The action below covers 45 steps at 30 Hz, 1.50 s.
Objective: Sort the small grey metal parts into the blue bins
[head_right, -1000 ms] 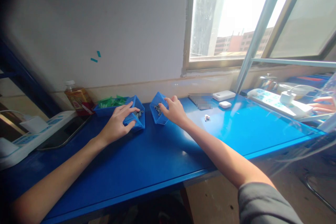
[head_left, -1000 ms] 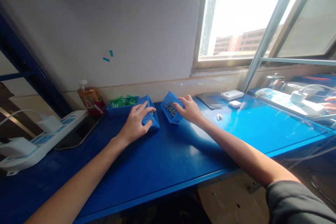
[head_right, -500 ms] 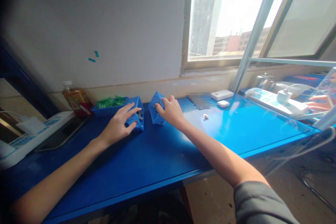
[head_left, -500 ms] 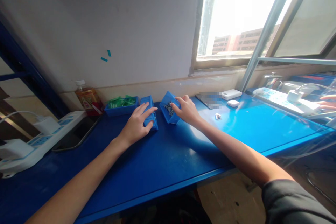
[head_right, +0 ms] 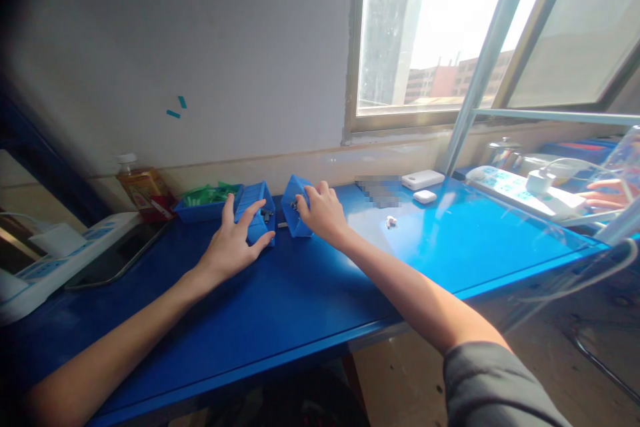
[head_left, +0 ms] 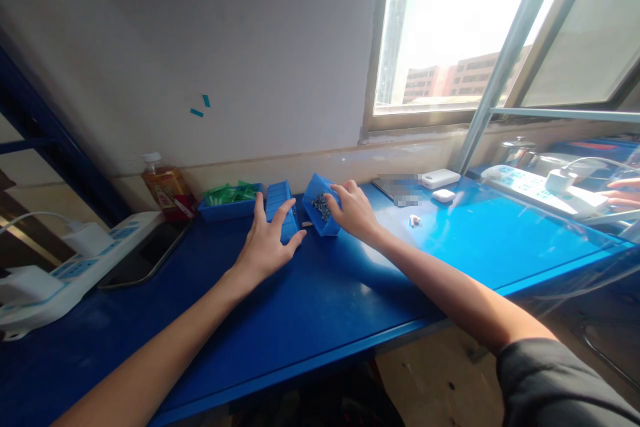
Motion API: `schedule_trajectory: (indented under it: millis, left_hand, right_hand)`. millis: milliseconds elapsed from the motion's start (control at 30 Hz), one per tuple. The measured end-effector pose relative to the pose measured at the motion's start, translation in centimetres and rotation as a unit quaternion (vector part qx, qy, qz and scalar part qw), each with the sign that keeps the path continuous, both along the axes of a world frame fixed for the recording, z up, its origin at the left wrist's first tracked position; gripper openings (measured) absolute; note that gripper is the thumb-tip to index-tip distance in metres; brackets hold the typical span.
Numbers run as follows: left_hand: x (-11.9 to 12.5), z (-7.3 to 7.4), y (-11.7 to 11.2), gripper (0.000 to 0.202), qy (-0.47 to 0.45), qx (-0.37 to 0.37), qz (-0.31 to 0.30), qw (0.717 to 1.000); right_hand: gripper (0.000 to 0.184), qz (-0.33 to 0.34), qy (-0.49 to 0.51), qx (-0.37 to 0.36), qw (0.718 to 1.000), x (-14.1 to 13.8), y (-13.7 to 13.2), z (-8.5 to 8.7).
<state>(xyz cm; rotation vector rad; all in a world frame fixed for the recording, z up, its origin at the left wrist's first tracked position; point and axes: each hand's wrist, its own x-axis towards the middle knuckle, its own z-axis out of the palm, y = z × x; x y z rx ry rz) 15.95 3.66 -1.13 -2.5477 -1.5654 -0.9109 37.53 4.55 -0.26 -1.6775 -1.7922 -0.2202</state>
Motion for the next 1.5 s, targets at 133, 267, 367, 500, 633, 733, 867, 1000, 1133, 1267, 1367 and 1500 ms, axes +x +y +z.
schedule_trajectory:
  millis: [133, 267, 367, 500, 633, 733, 867, 1000, 1133, 1267, 1367, 1500]
  left_hand:
    - [0.4, 0.1, -0.3, 0.056, 0.025, -0.014, 0.058, 0.998]
    - [0.1, 0.2, -0.2, 0.053, 0.037, -0.011, 0.063, 0.997]
    - [0.0, 0.1, -0.2, 0.054, 0.042, 0.007, 0.062, 0.997]
    - [0.0, 0.1, -0.4, 0.054, 0.062, 0.028, 0.056, 0.996]
    - [-0.3, 0.4, -0.3, 0.054, 0.083, 0.039, 0.028, 0.995]
    - [-0.4, 0.6, -0.3, 0.053, 0.087, 0.042, 0.017, 0.995]
    - [-0.5, 0.7, -0.3, 0.053, 0.089, 0.04, 0.019, 0.995]
    - [-0.6, 0.6, -0.2, 0.053, 0.091, 0.039, 0.016, 0.995]
    - [-0.7, 0.6, -0.1, 0.053, 0.088, 0.041, 0.011, 0.995]
    - [-0.8, 0.6, -0.1, 0.054, 0.088, 0.038, 0.013, 0.995]
    - [-0.9, 0.6, -0.1, 0.054, 0.09, 0.039, 0.014, 0.995]
    - [-0.9, 0.6, -0.1, 0.053, 0.094, 0.045, 0.012, 0.994]
  right_hand:
    - [0.035, -0.013, 0.007, 0.017, 1.0, 0.1, -0.1, 0.0]
    - [0.034, -0.01, -0.002, 0.041, 0.999, 0.0, -0.4, -0.1]
    - [0.034, -0.009, -0.016, 0.061, 0.998, -0.2, -0.6, -0.2]
    - [0.033, -0.017, -0.039, 0.064, 0.997, -0.6, -0.8, -0.4]
    - [0.033, -0.011, -0.067, 0.07, 0.995, -1.0, -0.9, -0.7]
    - [0.032, 0.001, -0.07, 0.069, 0.995, -0.9, -1.0, -0.7]
    - [0.031, 0.041, -0.057, 0.073, 0.995, -0.2, -0.6, -0.6]
    - [0.033, 0.058, -0.051, 0.08, 0.994, 0.2, -0.3, -0.7]
    - [0.034, 0.052, -0.054, 0.07, 0.995, 0.0, -0.5, -0.5]
    - [0.038, 0.057, -0.05, 0.07, 0.995, -0.2, -0.6, -0.6]
    - [0.04, 0.075, -0.032, 0.098, 0.992, 0.0, -0.2, -1.2]
    - [0.043, 0.097, 0.002, 0.143, 0.985, 0.2, 0.4, -1.7]
